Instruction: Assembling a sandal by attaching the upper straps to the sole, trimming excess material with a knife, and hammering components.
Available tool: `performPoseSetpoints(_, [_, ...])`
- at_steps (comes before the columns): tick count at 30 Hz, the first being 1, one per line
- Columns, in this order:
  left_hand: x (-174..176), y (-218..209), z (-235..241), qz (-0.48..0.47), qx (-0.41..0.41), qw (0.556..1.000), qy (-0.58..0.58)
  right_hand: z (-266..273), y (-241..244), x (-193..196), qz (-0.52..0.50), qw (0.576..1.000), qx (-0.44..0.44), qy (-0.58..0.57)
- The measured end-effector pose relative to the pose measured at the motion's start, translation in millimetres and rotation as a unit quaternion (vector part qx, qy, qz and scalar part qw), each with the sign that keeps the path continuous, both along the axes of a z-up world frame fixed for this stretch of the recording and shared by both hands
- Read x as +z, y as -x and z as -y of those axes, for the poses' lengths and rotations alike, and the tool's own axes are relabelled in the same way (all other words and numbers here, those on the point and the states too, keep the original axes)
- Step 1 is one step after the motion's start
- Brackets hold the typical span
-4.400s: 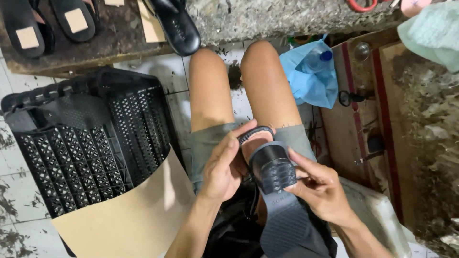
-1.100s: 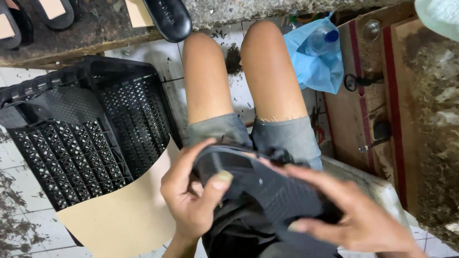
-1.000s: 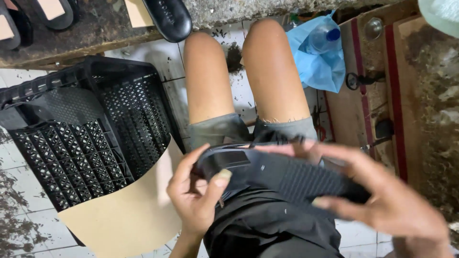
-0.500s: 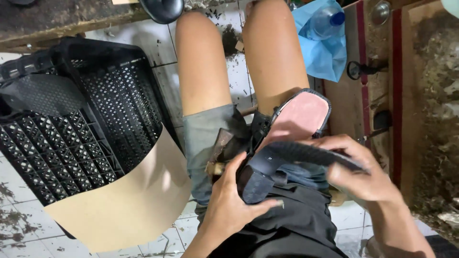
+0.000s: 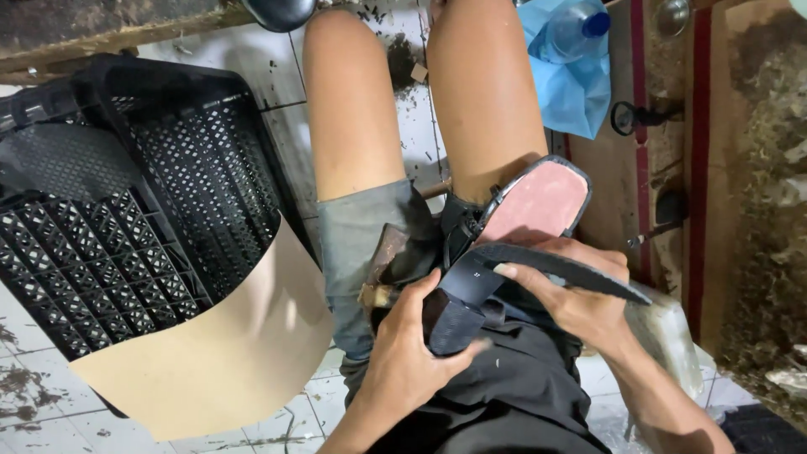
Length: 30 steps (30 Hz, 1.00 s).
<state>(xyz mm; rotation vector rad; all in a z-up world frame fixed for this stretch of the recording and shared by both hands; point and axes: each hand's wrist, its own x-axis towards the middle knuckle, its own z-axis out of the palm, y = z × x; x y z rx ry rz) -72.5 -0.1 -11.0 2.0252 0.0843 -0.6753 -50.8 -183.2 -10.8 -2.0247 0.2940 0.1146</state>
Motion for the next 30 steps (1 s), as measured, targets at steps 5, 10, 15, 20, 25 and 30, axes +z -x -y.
performPoseSetpoints(5, [11.4,-35.3,-4.2,-0.137,-0.025,0.987,0.078,9.1,11.0,-12.5,-0.129,0.991,-0.042,-0.018])
performPoseSetpoints(10, [18.3,-77.0,7.9,-0.213,-0.108,0.971,-0.011,8.9,4.3,-7.1,-0.055,0.997,-0.011,-0.058])
performPoseSetpoints(15, [-2.3,-69.5,7.6,-0.141,-0.042,0.978,0.148,0.8,-2.2,-5.6,0.040,0.995,-0.031,-0.091])
performPoseSetpoints(20, [-12.3,-61.2,9.5,-0.132,-0.007,0.980,0.145,6.2,2.4,-17.3,0.052,0.995,-0.028,-0.077])
performPoseSetpoints(25, [-15.7,-58.0,9.3,-0.117,0.011,0.978,0.172,0.2,0.2,-16.3,0.084,0.991,-0.035,-0.098])
performPoseSetpoints(30, [-21.8,-49.1,13.2,-0.110,0.017,0.971,0.210,27.3,18.8,-24.1,0.045,0.998,0.032,-0.003])
